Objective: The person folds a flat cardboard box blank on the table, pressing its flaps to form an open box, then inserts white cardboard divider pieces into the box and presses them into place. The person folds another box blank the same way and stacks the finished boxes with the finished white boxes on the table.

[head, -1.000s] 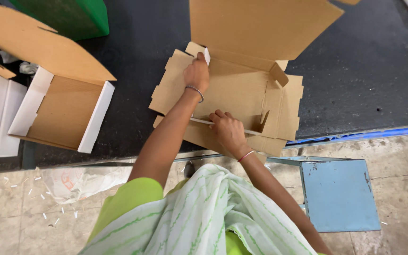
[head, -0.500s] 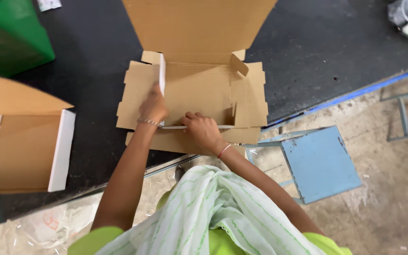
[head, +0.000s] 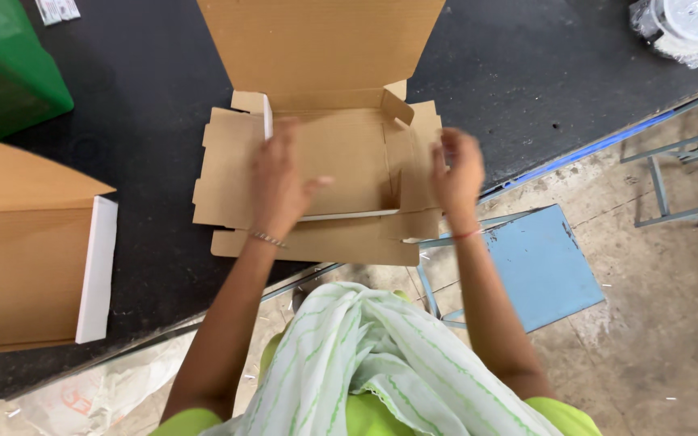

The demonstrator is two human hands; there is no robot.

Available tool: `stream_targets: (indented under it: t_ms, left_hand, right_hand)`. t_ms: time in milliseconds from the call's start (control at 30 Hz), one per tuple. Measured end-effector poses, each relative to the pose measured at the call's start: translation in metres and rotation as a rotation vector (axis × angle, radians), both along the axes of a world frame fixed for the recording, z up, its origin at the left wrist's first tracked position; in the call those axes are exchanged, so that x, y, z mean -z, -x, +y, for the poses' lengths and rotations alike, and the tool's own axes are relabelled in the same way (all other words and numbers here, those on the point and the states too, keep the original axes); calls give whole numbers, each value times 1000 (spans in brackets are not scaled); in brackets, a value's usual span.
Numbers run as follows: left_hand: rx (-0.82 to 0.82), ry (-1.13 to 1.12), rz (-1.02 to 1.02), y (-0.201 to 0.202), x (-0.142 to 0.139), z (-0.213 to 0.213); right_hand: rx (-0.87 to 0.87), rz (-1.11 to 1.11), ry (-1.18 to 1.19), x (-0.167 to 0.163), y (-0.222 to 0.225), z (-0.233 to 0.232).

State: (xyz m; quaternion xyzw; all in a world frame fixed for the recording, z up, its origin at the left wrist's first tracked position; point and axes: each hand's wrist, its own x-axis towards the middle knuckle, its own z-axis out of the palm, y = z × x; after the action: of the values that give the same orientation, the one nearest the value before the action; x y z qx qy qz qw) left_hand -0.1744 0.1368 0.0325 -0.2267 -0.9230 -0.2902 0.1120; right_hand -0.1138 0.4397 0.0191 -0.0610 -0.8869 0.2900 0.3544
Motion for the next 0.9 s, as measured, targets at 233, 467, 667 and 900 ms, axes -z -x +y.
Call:
stream_targets:
  t_ms: [233,467,667,900]
  left_hand:
    - [603,123,-69,40,-5,133]
    - [675,403,-138,78,5,159]
    - [691,194,-65,82,-3,145]
    - [550,-264,-280,69,23,122]
  right_hand:
    - [97,-379,270,34,22,53]
    - [50,-373,545,21,28,43]
    - [-146,-322,825,4,26,30]
    - [-239,-304,745,0,40,-11]
